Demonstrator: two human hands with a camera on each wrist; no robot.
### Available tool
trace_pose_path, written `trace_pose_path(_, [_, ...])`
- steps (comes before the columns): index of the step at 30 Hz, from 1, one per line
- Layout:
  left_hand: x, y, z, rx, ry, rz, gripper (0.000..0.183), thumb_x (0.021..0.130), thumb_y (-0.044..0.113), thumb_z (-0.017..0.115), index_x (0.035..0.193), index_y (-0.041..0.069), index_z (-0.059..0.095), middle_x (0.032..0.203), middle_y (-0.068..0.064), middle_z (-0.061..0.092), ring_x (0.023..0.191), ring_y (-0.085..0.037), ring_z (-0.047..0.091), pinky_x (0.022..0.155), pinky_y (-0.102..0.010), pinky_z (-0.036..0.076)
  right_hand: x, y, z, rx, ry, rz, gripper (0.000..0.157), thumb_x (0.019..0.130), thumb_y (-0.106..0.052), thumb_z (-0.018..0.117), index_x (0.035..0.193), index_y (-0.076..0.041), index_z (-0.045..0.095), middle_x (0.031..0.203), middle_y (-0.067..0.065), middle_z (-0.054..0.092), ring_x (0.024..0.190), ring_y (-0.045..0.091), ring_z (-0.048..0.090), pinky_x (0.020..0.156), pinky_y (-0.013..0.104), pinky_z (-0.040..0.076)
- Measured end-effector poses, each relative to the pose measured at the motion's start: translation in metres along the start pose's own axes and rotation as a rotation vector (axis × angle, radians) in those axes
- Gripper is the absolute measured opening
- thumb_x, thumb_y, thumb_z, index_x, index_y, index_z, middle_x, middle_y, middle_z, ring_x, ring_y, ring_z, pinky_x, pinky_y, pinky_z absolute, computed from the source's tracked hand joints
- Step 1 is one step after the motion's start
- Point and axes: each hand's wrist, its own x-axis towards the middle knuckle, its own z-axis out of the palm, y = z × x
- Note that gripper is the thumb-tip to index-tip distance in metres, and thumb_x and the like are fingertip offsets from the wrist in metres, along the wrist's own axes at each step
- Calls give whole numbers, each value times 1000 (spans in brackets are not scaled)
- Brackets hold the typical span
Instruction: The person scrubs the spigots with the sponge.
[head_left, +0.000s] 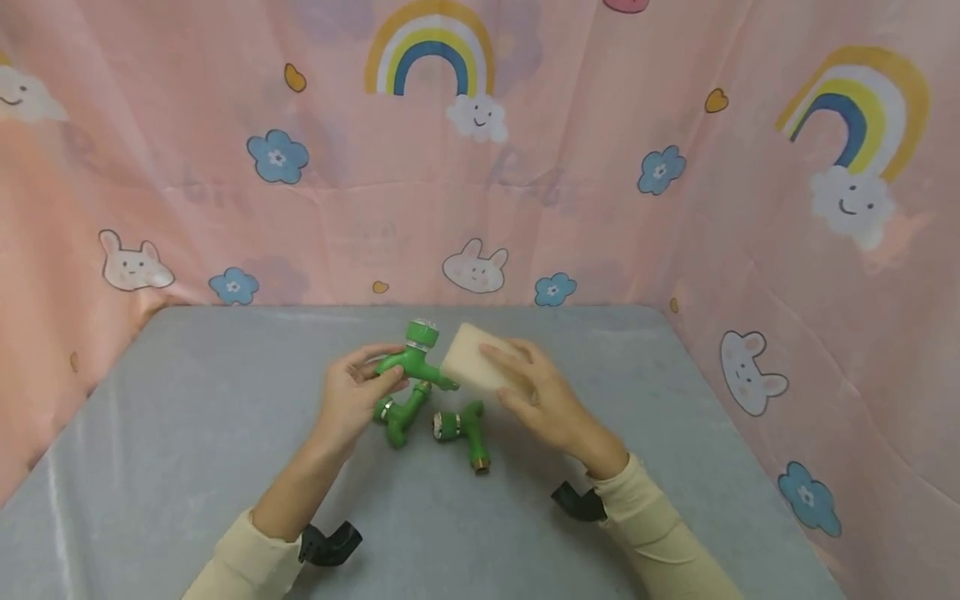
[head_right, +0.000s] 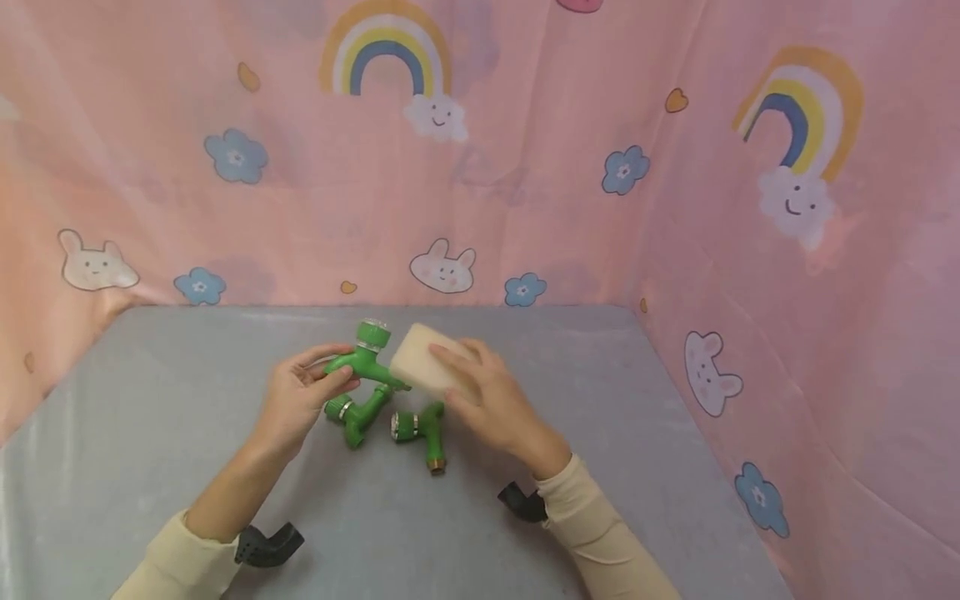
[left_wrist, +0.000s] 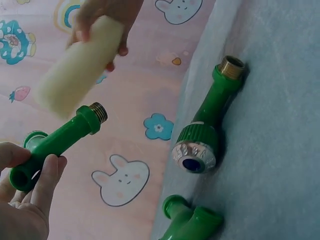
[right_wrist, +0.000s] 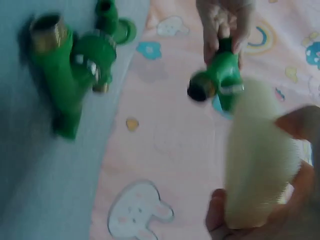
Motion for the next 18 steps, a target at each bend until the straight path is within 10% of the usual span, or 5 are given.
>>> trace_pose_path(18, [2, 4, -4, -145, 133, 25, 31, 97, -11, 57, 127, -12, 57, 108, 1, 71, 94, -6, 74, 90, -27, 60, -2, 7, -16, -85, -141, 114, 52, 95, -14, 57, 146, -22, 55, 144, 20, 49, 109, 31, 55, 83, 39, 49])
